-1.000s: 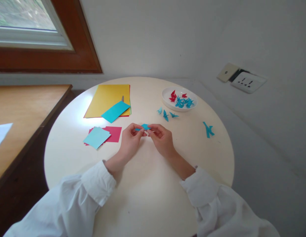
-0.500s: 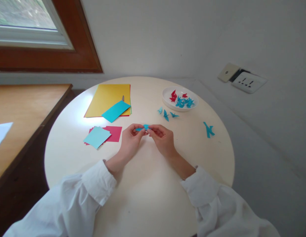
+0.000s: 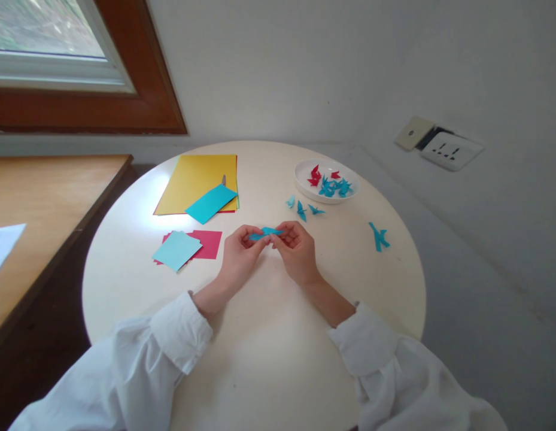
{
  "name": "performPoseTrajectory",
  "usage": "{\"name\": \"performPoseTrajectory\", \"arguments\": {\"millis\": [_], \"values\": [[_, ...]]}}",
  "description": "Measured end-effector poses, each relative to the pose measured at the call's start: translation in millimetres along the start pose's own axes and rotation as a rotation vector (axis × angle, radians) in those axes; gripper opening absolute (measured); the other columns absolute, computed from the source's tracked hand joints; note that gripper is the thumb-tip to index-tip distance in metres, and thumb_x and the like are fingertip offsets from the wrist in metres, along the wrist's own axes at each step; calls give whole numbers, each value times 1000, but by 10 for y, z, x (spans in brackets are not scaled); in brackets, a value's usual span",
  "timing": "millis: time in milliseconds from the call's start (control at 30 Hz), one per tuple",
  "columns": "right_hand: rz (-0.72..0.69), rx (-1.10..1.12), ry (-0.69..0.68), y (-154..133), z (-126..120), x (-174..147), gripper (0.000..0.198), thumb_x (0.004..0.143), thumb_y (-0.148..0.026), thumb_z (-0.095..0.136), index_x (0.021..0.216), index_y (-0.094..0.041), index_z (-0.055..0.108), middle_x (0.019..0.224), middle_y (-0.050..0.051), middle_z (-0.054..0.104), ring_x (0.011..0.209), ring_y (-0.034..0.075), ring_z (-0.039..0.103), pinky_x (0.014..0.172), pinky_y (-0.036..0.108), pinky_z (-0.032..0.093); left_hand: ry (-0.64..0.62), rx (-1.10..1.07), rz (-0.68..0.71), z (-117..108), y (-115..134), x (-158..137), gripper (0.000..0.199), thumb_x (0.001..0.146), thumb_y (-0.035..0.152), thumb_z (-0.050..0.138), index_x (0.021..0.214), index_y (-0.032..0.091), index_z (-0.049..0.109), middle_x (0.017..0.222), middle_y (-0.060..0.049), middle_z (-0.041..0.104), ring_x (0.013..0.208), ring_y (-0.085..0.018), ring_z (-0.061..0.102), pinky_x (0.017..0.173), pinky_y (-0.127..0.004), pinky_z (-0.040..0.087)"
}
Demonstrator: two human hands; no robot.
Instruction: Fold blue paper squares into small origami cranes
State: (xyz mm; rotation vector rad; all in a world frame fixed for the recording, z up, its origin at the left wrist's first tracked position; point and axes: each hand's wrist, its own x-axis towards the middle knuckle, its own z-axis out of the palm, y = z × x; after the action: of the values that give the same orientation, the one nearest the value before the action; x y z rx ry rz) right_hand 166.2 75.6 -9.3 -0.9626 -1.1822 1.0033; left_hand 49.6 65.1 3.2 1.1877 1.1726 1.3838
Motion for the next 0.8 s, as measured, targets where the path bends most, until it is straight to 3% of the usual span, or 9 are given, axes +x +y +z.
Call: {"name": "performPoseTrajectory", "arguments": {"millis": [267, 600, 800], "values": [[41, -18, -44, 48, -22, 3, 29, 67, -29, 66, 90, -21, 49, 67, -4, 59, 61, 11, 59, 57, 24, 49, -38, -16, -13, -24, -12, 43, 21, 65, 27, 68, 69, 18, 50, 62, 4, 56, 56, -10, 58, 55, -22, 46], [84, -18, -50, 71, -53, 48, 23, 70, -35, 61, 84, -18, 57, 66, -3, 58, 51, 8, 51, 49, 22, 43, -102, -90, -64, -23, -10, 32, 36, 65, 28, 70, 73, 21, 36, 56, 8, 53, 55, -10, 58, 54, -21, 46], [53, -72, -42, 54, -54, 38, 22, 68, -30, 62, 86, -18, 59, 66, -2, 60, 58, 10, 56, 55, 23, 45, -48, -138, -167, -9, 1, 23, 37, 63, 26, 71, 78, 21, 37, 57, 8, 57, 54, -9, 58, 56, -21, 45]]}}
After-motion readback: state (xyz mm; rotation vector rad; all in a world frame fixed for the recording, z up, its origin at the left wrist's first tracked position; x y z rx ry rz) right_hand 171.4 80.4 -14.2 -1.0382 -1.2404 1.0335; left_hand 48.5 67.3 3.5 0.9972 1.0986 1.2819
